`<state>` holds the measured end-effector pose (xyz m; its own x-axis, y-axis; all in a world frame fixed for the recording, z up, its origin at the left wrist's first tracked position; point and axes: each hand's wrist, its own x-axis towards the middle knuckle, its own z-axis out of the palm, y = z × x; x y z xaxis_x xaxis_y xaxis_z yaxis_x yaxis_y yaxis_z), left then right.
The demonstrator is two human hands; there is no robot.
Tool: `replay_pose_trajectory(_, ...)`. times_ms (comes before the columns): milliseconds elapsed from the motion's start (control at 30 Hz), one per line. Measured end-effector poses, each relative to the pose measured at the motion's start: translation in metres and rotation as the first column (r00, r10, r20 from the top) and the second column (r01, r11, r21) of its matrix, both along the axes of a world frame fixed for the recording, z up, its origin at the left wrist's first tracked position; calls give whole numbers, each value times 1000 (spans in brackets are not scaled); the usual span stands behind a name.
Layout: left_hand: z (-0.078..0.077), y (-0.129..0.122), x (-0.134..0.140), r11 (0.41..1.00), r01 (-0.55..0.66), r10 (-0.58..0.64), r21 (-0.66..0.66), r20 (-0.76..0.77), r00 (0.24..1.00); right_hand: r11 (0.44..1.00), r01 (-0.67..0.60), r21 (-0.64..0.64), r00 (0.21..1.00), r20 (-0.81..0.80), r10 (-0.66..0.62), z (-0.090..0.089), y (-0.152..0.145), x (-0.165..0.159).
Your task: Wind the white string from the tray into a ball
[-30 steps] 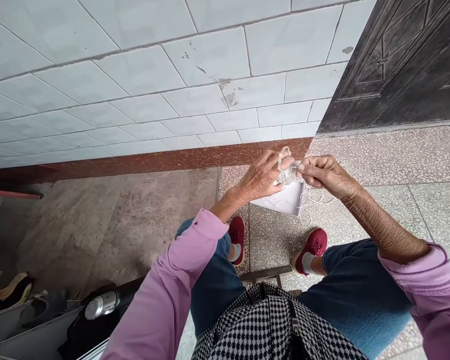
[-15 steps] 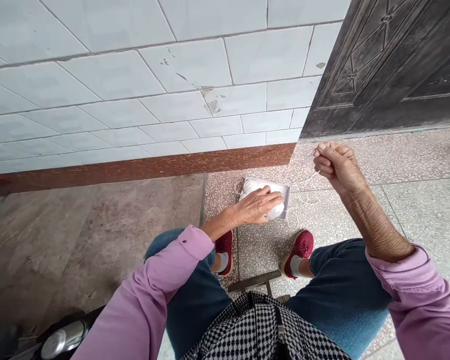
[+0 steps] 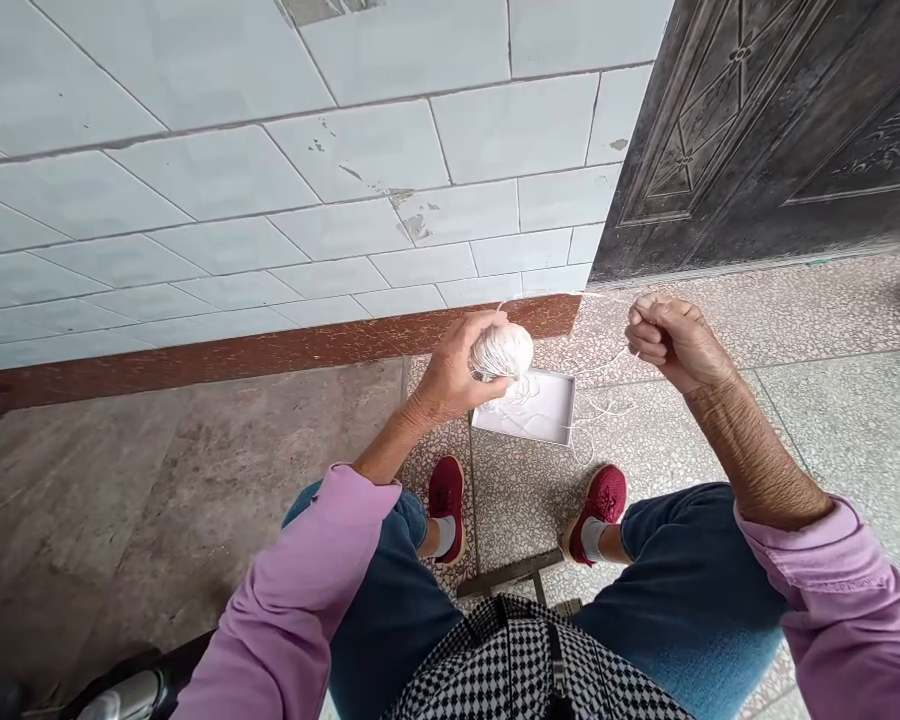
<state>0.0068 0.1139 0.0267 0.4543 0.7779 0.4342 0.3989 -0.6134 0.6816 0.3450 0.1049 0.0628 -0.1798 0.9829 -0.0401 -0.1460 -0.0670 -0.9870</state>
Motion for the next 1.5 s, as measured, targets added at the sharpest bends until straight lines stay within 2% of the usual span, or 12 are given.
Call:
replay_pose_trajectory(100, 5, 0, -2, 945, 197, -116, -260, 295, 948, 1000, -28, -10, 999, 34, 29, 1, -2, -9)
replay_pose_trajectory(167, 10, 1, -3, 894, 299, -158, -333, 390, 907, 999, -47, -4, 997, 58, 47, 3, -3, -16)
replay_pose_trajectory(233, 14, 2, -4, 877, 342, -191, -337, 409, 892, 998, -64, 13, 996, 71, 63, 3, -4, -23)
replay_pose_trajectory(433, 25, -2, -1, 947, 310, -287, -87, 205, 936, 989, -120, 87, 991, 76, 114, 1, -6, -41)
replay_pose_trajectory(633, 39, -17, 5, 939, 343, -343, 23, 40, 938, 973, -171, 155, 975, 167, 145, 15, -20, -53)
replay_pose_trajectory(767, 46, -36, 15, 947, 304, -285, 104, -161, 945, 956, -286, 72, 950, 149, 273, 17, -22, -54)
replay_pose_trajectory(867, 40, -50, 22, 944, 311, -269, 113, -286, 919, 939, -343, -36, 933, 98, 345, 12, -20, -54)
replay_pose_trajectory(1000, 29, -57, 26, 936, 351, -350, 0, -70, 934, 948, -318, -11, 938, 139, 317, 10, -21, -59)
replay_pose_trajectory(1133, 30, -50, 25, 910, 391, -369, -134, 166, 915, 942, -322, 93, 929, 225, 295, 9, -22, -63)
replay_pose_trajectory(1267, 33, -41, 21, 766, 567, -430, -302, 415, 802, 934, -333, 129, 914, 289, 286, 4, -23, -64)
replay_pose_trajectory(1367, 30, -36, 17, 665, 636, -365, -391, 574, 733, 950, -262, 170, 925, 324, 198, 5, -25, -64)
replay_pose_trajectory(1500, 23, -31, 8, 653, 607, -213, -453, 660, 721, 971, -144, 191, 952, 296, 83, 16, -30, -64)
